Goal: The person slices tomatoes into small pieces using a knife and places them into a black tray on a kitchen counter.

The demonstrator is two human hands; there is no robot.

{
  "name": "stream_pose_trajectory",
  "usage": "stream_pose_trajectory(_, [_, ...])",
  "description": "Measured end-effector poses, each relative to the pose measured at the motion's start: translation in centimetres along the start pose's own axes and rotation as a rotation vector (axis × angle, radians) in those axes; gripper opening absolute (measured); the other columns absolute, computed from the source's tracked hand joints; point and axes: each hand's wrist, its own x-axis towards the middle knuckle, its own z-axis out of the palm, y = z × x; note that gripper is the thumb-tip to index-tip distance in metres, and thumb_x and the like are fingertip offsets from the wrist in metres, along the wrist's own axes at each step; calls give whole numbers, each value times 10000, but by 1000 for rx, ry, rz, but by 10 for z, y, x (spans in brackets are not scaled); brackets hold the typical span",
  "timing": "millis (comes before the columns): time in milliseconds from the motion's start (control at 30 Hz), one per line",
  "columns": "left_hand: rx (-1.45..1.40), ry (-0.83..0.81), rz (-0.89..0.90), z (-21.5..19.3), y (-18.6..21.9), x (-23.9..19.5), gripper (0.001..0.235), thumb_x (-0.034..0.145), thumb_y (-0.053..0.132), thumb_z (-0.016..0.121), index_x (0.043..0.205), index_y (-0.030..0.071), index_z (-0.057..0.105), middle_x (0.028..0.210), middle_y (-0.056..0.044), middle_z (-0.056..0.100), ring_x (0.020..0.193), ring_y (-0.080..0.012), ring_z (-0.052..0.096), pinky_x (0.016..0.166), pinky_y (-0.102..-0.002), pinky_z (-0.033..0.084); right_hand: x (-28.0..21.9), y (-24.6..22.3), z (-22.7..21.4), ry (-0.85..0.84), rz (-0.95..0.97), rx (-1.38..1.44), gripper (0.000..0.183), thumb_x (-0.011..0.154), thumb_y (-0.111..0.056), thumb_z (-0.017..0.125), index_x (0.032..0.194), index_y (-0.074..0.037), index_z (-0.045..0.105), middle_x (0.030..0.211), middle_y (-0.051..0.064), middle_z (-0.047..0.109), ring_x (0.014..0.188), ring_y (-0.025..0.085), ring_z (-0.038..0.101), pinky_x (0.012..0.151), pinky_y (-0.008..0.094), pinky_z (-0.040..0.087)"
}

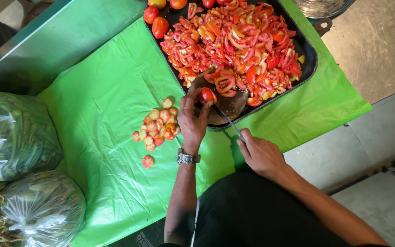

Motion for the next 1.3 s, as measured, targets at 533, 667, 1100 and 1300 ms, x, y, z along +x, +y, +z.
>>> stream_pose_trajectory(533, [463,-170,199,-3,16,32,519,748,236,846,1220,104,675,1125,-106,676,1006,-323,609,852,-478,461,26,18,-67,-158,202,373,341,1001,-434,498,1209,-164,516,604,157,591,563,371,652,571,498,512])
stream_pose_trajectory(667, [502,-211,192,1,14,31,469,733,246,853,1143,89,690,1106,-91,663,1026,-317,580,869,-464,456,13,19,-47,-46,86,239,294,1008,-424,500,1143,-163,507,653,157,638,604,378,671,590,518,501])
stream_pose_trajectory(1100, [342,-117,167,7,8,23,439,769,170,833,1174,66,698,1116,-105,651,1032,-330,568,929,-449,467,37,0,-31,-59,108,-18,303,1059,-420,456,1174,-140,435,696,181,657,663,410,670,611,552,503])
stream_pose_trajectory(1300, [301,-92,157,5,3,22,442,771,160,836,1174,54,687,1106,-109,653,1022,-338,565,918,-450,464,-9,21,-18,72,-2,8,327,994,-383,510,1183,-132,419,695,189,652,658,436,653,566,570,493])
